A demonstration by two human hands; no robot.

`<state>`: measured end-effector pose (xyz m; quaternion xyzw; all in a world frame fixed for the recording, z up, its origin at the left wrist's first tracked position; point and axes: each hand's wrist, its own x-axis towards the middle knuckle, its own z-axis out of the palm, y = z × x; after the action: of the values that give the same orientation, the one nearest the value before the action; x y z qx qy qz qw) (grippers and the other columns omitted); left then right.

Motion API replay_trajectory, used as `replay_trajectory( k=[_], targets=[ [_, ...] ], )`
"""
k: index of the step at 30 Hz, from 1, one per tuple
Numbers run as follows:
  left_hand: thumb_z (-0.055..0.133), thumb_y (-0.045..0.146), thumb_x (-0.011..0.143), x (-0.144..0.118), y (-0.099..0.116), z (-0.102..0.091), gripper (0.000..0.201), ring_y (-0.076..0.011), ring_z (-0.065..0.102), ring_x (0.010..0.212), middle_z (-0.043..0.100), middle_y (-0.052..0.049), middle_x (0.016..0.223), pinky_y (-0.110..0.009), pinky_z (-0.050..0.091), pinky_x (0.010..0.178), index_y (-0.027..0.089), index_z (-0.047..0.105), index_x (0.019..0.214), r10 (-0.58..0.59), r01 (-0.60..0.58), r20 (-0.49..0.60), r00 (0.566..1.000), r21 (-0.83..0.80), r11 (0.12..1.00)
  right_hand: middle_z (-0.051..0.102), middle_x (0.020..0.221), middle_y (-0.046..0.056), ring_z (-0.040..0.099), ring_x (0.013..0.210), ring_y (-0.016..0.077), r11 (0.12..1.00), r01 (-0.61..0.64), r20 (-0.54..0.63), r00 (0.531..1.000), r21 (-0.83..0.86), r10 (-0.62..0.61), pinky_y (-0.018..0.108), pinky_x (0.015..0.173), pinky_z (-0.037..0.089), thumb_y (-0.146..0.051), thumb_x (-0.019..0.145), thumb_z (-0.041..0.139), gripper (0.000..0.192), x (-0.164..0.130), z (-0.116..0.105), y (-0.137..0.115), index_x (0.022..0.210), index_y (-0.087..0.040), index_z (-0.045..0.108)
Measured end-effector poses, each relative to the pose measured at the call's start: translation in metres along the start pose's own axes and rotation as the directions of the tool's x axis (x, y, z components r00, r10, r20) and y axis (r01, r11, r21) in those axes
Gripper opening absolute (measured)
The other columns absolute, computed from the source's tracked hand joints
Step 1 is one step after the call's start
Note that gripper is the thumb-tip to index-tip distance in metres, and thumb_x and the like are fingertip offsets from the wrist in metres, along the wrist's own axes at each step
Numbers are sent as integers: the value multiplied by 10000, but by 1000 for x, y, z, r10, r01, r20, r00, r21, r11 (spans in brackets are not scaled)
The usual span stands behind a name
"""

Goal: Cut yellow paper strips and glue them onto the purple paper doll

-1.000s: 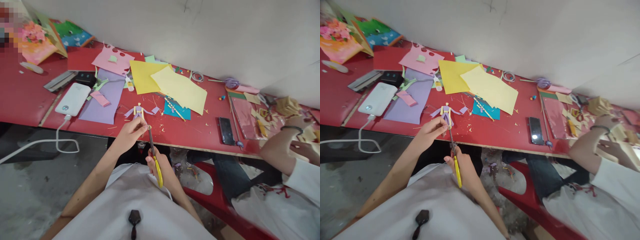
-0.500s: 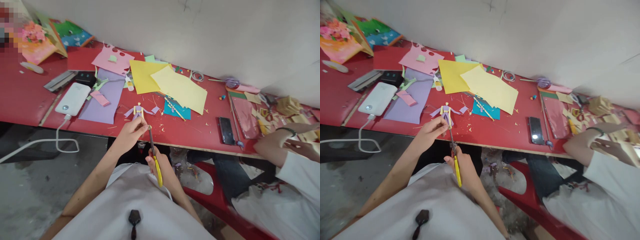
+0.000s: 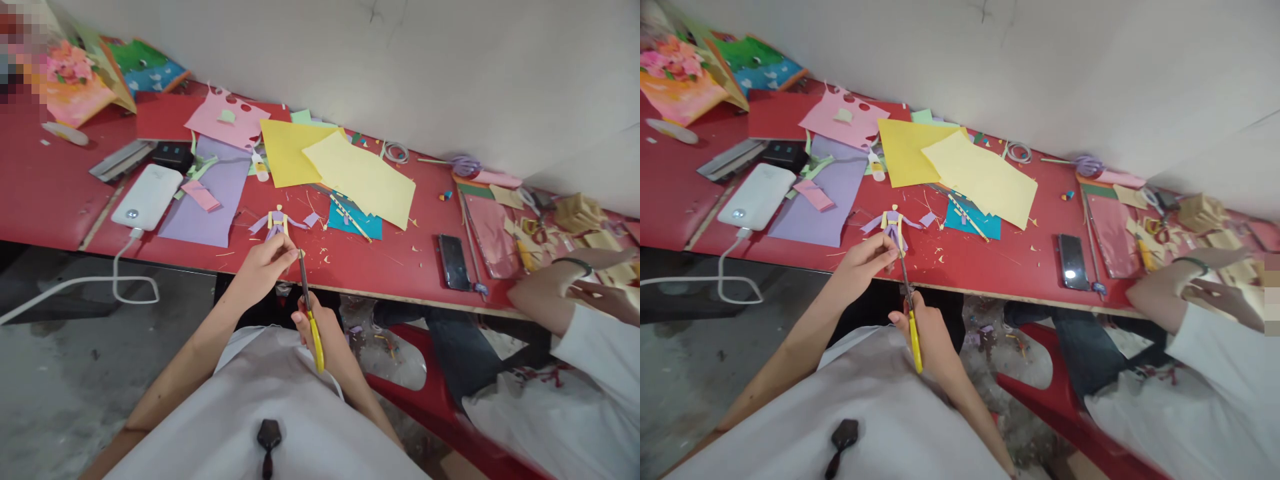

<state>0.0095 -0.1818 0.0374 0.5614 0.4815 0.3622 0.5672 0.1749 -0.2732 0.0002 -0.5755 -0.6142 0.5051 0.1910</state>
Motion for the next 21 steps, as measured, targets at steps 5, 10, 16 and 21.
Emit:
replay_trajectory(
  k=[5, 10, 16, 21],
  targets=[
    [560, 340, 909, -1, -3, 1, 195, -128, 486, 627, 499, 35, 656, -273, 357, 604, 203, 526, 775, 1, -2, -16, 1000, -30, 1000, 546, 648, -23, 531, 486, 132, 999, 18, -29, 999, -47, -19, 230, 498, 410, -600, 943, 394, 390, -2, 0, 1, 965, -213, 431],
    [578, 327, 914, -3, -5, 6, 196, -125, 496, 619, 517, 29, 650, -266, 389, 623, 200, 545, 769, 47, -62, -94, 995, -167, 984, 625, 714, 2, 593, 589, 157, 997, 53, -34, 998, -54, -55, 249, 578, 432, -526, 929, 496, 317, -3, -3, -8, 968, -220, 423],
    [629, 326, 904, -7, -3, 16, 207, -119, 498, 599, 509, 27, 634, -254, 404, 597, 199, 573, 750, 110, -178, -232, 966, -299, 938, 654, 730, -14, 599, 585, 138, 998, 28, -95, 995, 49, -23, 239, 563, 427, -438, 876, 616, 283, 0, -3, -15, 944, -231, 435],
    [625, 303, 917, -9, -3, 20, 193, -99, 487, 563, 500, 41, 609, -244, 408, 594, 201, 573, 762, 136, -247, -314, 940, -347, 905, 682, 753, -17, 614, 602, 136, 980, 11, -159, 987, 200, 22, 258, 588, 474, -386, 818, 689, 309, 5, 6, -5, 914, -241, 433]
  ],
)
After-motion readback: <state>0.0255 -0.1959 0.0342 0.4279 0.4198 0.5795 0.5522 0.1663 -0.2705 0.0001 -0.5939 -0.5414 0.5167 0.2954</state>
